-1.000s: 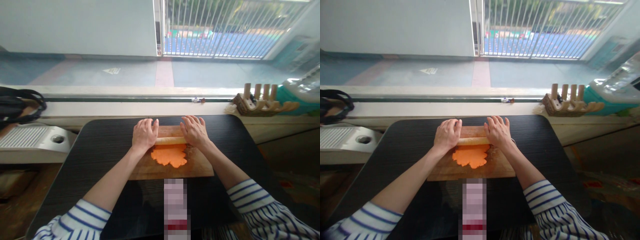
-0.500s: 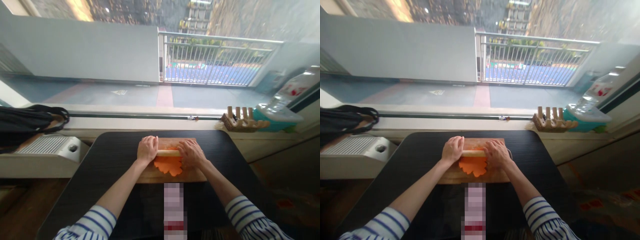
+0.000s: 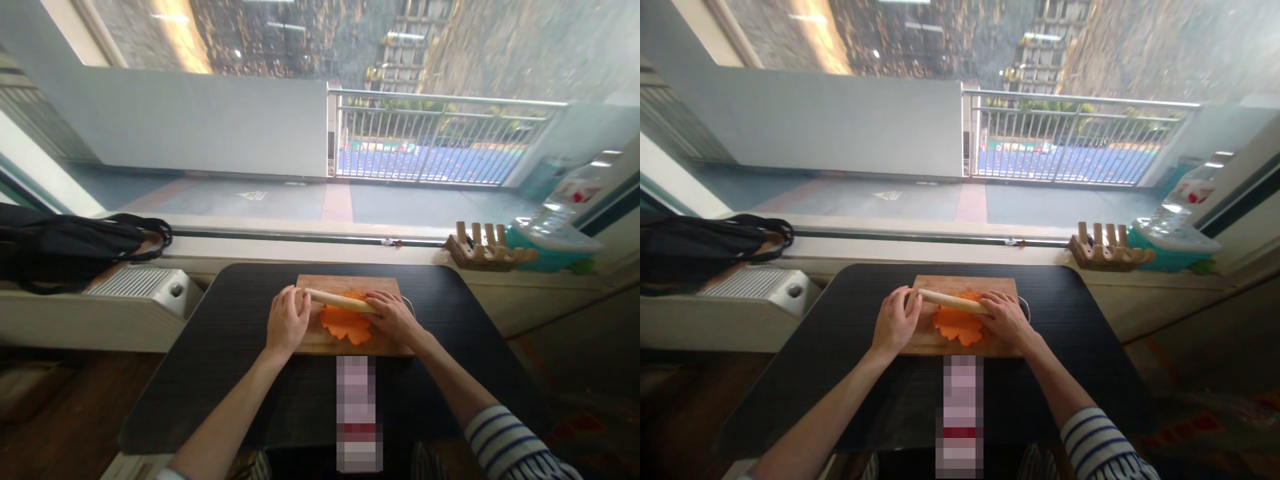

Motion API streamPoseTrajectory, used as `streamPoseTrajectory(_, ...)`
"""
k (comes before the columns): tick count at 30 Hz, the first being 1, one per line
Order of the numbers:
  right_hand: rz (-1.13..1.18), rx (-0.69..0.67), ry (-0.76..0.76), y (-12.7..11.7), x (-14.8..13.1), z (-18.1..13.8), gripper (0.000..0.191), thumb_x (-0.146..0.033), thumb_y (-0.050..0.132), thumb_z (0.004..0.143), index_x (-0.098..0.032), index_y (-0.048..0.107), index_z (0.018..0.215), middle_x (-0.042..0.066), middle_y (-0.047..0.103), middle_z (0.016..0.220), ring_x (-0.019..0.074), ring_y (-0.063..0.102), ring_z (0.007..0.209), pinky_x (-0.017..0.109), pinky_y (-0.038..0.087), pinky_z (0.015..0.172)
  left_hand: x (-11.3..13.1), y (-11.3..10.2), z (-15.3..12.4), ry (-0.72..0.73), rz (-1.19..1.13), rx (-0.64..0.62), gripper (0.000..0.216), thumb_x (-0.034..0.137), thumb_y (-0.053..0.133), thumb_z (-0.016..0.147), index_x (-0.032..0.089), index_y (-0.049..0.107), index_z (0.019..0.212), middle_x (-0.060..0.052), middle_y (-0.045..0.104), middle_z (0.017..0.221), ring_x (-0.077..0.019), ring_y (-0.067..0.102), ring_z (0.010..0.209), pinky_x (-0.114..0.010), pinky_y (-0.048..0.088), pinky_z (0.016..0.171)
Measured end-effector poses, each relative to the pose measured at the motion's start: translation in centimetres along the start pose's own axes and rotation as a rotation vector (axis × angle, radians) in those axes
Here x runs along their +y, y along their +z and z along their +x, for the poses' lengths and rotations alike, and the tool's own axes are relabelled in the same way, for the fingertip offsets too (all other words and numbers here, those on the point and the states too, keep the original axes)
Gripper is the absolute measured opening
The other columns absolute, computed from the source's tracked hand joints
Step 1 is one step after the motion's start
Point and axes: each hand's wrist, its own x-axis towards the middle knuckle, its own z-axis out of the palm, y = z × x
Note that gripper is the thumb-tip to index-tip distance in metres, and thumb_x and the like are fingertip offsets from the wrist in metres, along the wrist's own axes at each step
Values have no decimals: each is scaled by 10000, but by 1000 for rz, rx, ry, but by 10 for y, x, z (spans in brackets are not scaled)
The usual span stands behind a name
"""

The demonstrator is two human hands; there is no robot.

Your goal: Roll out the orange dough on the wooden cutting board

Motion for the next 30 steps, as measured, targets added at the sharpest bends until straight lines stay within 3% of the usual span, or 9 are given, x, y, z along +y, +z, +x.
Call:
streamPoseTrajectory(3,69,24,39,0,0,2,298,-393,553,888,-285,643,1151,39,640,1244,232,554,1181,405,439,972,4,-13,-12,-137,-28,-81,265,395,456,869,170,574,944,-117,653,948,-245,635,863,-411,517,819)
streamPoseTrajectory(6,136,75,50,-1,-4,5,270,-361,546,888,-275,647,1123,36,672,1177,216,602,1101,370,458,939,15,-19,-23,-260,-132,-284,223,365,495,841,183,568,947,-80,667,910,-192,642,709,-352,532,709)
streamPoseTrajectory(9,148,88,77,-4,-11,7,224,-360,542,890,-268,662,1056,27,703,1070,202,646,968,328,480,846,27,-19,-29,-293,-236,-441,204,336,522,830,190,575,963,-71,688,923,-181,659,721,-327,533,702)
streamPoseTrajectory(13,109,56,115,-11,-17,7,207,-384,533,894,-255,672,978,11,714,908,181,652,847,285,465,755,35,-14,-32,-305,-315,-487,184,319,534,828,195,586,954,-70,705,940,-191,679,804,-325,538,746)
streamPoseTrajectory(19,115,34,146,-18,-17,-1,231,-399,504,912,-238,670,916,7,702,842,170,642,806,269,443,728,35,-3,-28,-336,-367,-456,225,300,522,833,188,590,1016,-91,707,1009,-208,673,937,-353,528,848)
streamPoseTrajectory(24,70,20,153,-17,-18,-11,223,-398,515,909,-257,664,997,20,715,924,183,644,897,294,440,797,31,9,-17,-336,-474,-405,174,236,489,830,206,593,965,-67,712,1004,-196,674,958,-341,533,864)
streamPoseTrajectory(27,14,11,147,-17,-20,-19,229,-409,529,905,-264,660,1024,34,719,980,194,644,941,322,439,841,26,13,-13,-364,-470,-334,161,203,468,816,198,572,938,-79,703,974,-210,674,937,-371,537,860)
streamPoseTrajectory(30,-42,26,95,-17,-20,-27,256,-410,550,901,-266,638,1094,51,697,1105,207,625,1019,359,421,905,24,8,-14,-397,-358,-144,244,193,412,825,162,526,1039,-153,639,1101,-255,611,1077,-451,488,943)
